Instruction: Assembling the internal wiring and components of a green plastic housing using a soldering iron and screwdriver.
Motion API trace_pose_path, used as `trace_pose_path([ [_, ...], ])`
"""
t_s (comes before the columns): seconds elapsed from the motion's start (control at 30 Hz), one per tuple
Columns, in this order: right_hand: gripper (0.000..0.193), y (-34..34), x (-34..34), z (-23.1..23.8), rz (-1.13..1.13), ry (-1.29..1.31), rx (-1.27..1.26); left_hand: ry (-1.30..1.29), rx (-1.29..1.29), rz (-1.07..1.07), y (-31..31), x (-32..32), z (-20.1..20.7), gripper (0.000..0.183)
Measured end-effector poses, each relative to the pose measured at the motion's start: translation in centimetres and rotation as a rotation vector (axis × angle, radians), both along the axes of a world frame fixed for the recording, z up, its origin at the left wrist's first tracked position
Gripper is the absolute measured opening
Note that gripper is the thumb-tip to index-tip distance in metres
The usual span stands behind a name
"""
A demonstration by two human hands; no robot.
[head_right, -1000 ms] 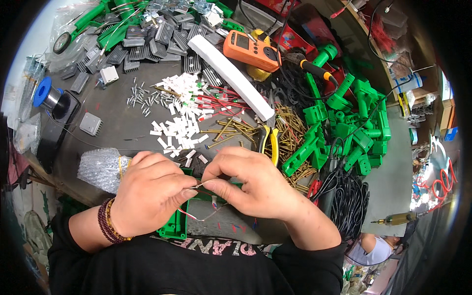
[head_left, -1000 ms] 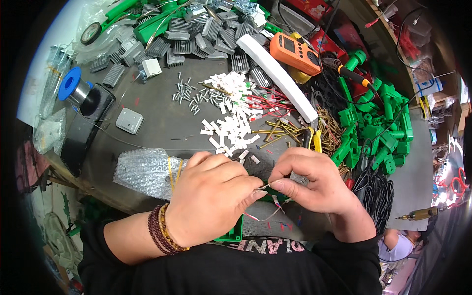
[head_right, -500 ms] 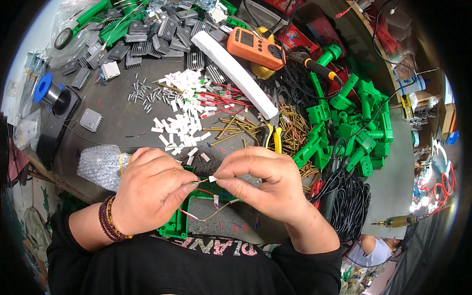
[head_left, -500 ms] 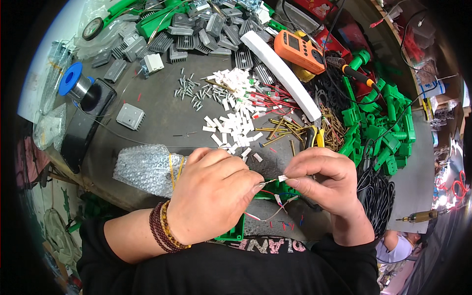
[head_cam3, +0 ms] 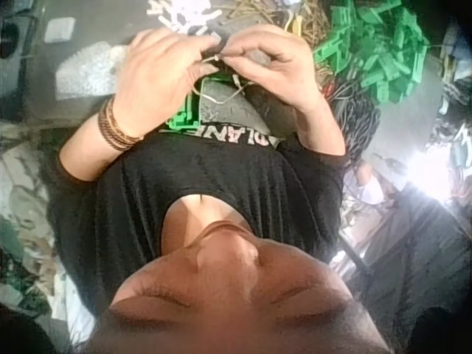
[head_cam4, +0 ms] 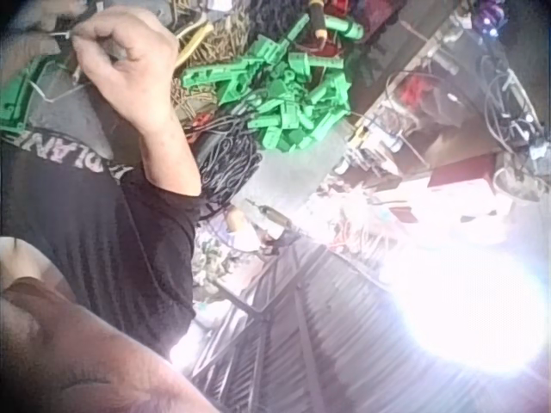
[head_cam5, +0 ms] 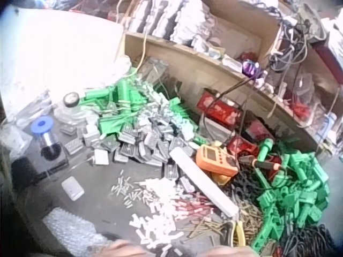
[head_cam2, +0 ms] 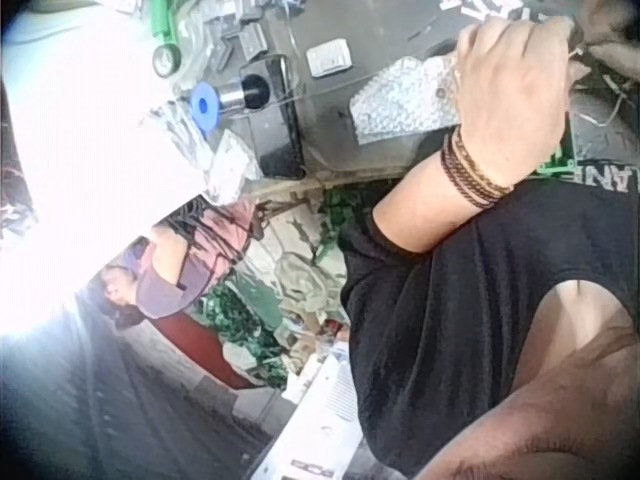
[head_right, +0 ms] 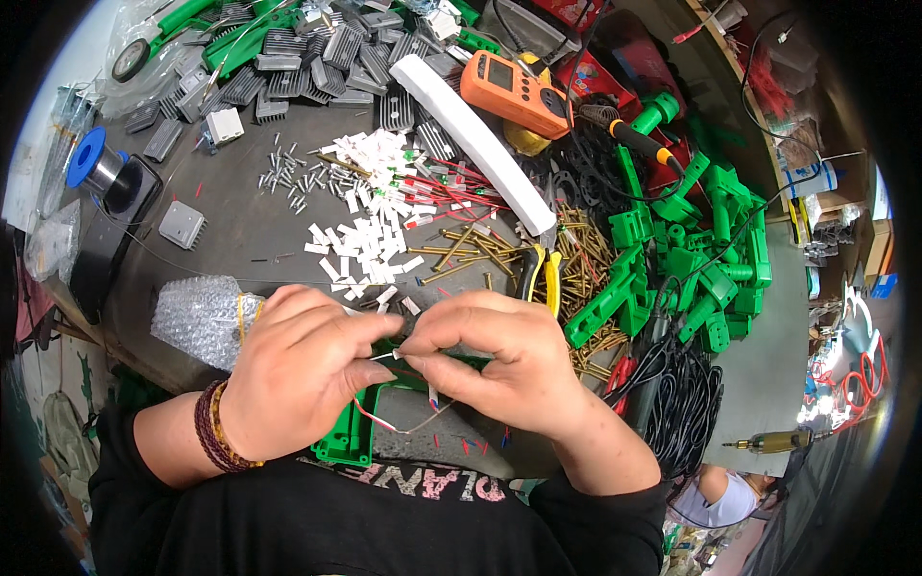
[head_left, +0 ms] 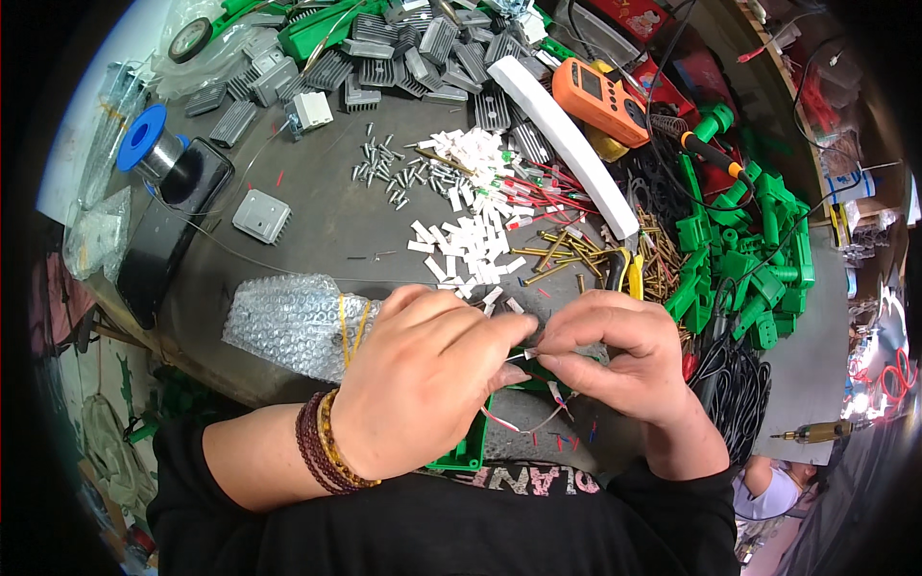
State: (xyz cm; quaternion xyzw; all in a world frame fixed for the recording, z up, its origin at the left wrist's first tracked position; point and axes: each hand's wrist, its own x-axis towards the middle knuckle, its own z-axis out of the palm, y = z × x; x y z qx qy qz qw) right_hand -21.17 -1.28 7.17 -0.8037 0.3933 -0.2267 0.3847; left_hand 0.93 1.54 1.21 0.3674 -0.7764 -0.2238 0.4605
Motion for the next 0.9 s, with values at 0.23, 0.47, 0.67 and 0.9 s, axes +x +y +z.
trace_pose_path([
  [0.23,0.016,-0.4,0.5,-0.5,0.094,-0.056,0.014,0.079,0.109,-0.037,0.2,0.4,-0.2,0.056],
  [0.47,0.018,-0.9,1.7,-0.6,0.193,0.038,-0.012,-0.185,0.160,0.033,0.2,1.5,1.0,0.062],
  [0.67,0.010,-0.8,0.1,0.0,0.068,0.013,0.013,-0.190,0.146,0.028,0.3,1.4,1.6,0.046],
  [0.9,0.016,1.0,-2.7,0.7,-0.185,0.166,-0.187,-0.185,0.033,0.086,0.1,0.9,0.9,0.022],
])
